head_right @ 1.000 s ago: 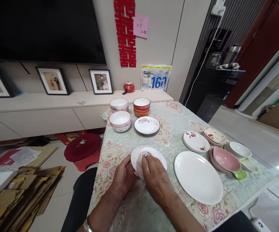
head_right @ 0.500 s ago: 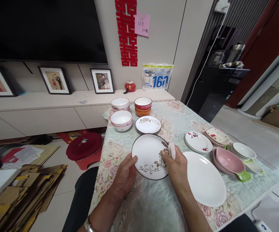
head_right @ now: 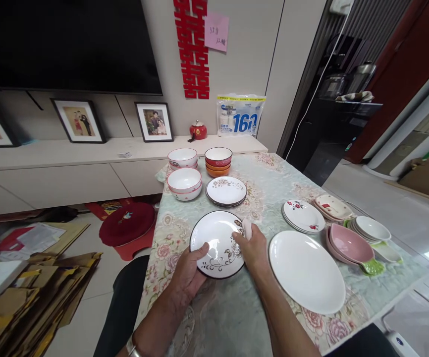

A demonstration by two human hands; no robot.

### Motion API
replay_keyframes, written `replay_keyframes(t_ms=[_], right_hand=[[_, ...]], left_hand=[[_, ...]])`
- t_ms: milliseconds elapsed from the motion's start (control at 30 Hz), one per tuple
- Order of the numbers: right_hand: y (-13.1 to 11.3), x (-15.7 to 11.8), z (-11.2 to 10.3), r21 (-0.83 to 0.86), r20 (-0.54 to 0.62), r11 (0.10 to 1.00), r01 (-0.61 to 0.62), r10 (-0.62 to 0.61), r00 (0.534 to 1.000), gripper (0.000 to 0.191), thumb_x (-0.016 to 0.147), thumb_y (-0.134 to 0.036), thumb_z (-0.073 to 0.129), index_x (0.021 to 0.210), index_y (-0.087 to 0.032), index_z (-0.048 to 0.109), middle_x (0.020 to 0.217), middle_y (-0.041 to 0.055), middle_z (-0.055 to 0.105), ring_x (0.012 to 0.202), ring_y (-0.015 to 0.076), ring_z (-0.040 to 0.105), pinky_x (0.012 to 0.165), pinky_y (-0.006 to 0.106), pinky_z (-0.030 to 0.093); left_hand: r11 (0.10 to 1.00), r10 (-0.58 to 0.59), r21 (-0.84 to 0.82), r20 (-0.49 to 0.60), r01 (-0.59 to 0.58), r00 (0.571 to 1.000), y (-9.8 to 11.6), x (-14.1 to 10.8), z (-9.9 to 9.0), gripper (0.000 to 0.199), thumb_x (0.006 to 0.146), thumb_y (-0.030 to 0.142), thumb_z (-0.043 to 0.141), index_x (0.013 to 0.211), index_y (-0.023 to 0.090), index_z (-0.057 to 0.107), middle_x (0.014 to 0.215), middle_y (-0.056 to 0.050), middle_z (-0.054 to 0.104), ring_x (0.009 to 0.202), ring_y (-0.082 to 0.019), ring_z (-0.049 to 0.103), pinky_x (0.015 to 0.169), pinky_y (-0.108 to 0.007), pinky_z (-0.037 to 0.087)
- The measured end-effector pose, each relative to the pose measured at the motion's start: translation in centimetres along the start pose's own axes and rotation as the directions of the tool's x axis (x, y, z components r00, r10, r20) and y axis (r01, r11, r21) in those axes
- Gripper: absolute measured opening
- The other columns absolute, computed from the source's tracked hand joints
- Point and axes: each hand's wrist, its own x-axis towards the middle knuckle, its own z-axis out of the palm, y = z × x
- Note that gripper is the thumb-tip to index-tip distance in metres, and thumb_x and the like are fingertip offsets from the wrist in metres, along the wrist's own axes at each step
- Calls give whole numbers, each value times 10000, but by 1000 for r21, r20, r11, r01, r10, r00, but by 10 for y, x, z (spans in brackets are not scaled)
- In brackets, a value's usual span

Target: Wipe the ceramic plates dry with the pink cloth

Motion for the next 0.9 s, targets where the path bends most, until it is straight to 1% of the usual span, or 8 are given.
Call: replay_keyframes(t_ms=[100, 200, 267, 333, 467, 600, 767, 900], right_hand=[[3, 0, -2, -245, -94, 961, 132, -159, 983, 558, 751, -465, 619, 1191, -123, 599, 1030, 139, 687, 949, 297, 626, 843, 444, 490], [4, -2, -1, -372, -148, 875, 309, -385, 911, 634, 817, -463, 562, 1324, -91, 488, 1185, 198, 604, 1098, 317, 557, 929, 481, 448], [3, -7, 0, -442, -107, 798, 410, -501, 859, 636, 866, -463, 516, 1377, -95, 425, 1225, 206, 577, 1128, 323, 526, 942, 502, 435], [0, -14, 1, -514, -3, 706, 488, -570, 822, 617, 898, -452, 487, 1399, -105, 396, 1299, 207, 544, 1181, 337, 486, 972, 537, 404], [-4, -27, 8, -627, 261, 543, 558, -529, 807, 477, 943, -360, 446, 1340, -97, 480, 1396, 202, 499, 1313, 352, 399, 1066, 607, 282], [-8, -30, 18, -617, 385, 511, 599, -468, 796, 500, 951, -301, 433, 1357, -10, 462, 1430, 258, 445, 1366, 335, 359, 1084, 535, 332], [-24, -28, 27, -459, 531, 512, 726, -497, 687, 556, 925, -261, 477, 1420, -20, 401, 1480, 228, 392, 1387, 312, 349, 1119, 494, 327], [-35, -32, 17, -261, 598, 545, 797, -556, 577, 442, 943, -228, 440, 1372, -136, 496, 1420, 146, 503, 1326, 252, 449, 1097, 450, 381]], left_hand=[[1000, 4, 8, -2, -4, 1000, -1, 0, -1, 437, 603, 113, 747, 1030, 76, 660, 893, -168, 751, 951, -350, 686, 862, -497, 517], [999, 3, 36, -13, -3, 1000, -1, -1, -1, 461, 625, 122, 735, 1074, 76, 640, 871, -161, 753, 945, -345, 689, 851, -493, 521], [999, -3, 47, -16, 4, 1000, -2, -2, -1, 486, 651, 142, 726, 1121, 81, 622, 877, -156, 753, 948, -338, 689, 848, -487, 523], [999, 3, 42, 1, -3, 1000, -2, -2, -1, 528, 678, 168, 726, 1184, 97, 594, 922, -153, 752, 961, -327, 687, 855, -474, 524], [999, 49, -11, 58, -48, 997, -4, 0, 0, 577, 730, 190, 717, 1279, 159, 541, 1106, -136, 719, 1023, -287, 671, 906, -424, 511], [998, 39, -52, 71, -35, 997, -5, 2, 0, 496, 806, 235, 660, 1277, 128, 547, 1162, -154, 694, 1054, -277, 656, 945, -410, 495], [996, 37, -87, 122, -26, 992, -6, 3, -2, 418, 876, 285, 586, 1266, 134, 570, 1199, -138, 680, 1136, -256, 617, 1011, -382, 452], [989, -35, -135, 173, 58, 984, -4, 4, -3, 418, 919, 383, 505, 1204, 100, 617, 1221, -151, 667, 1196, -262, 578, 1041, -367, 425]])
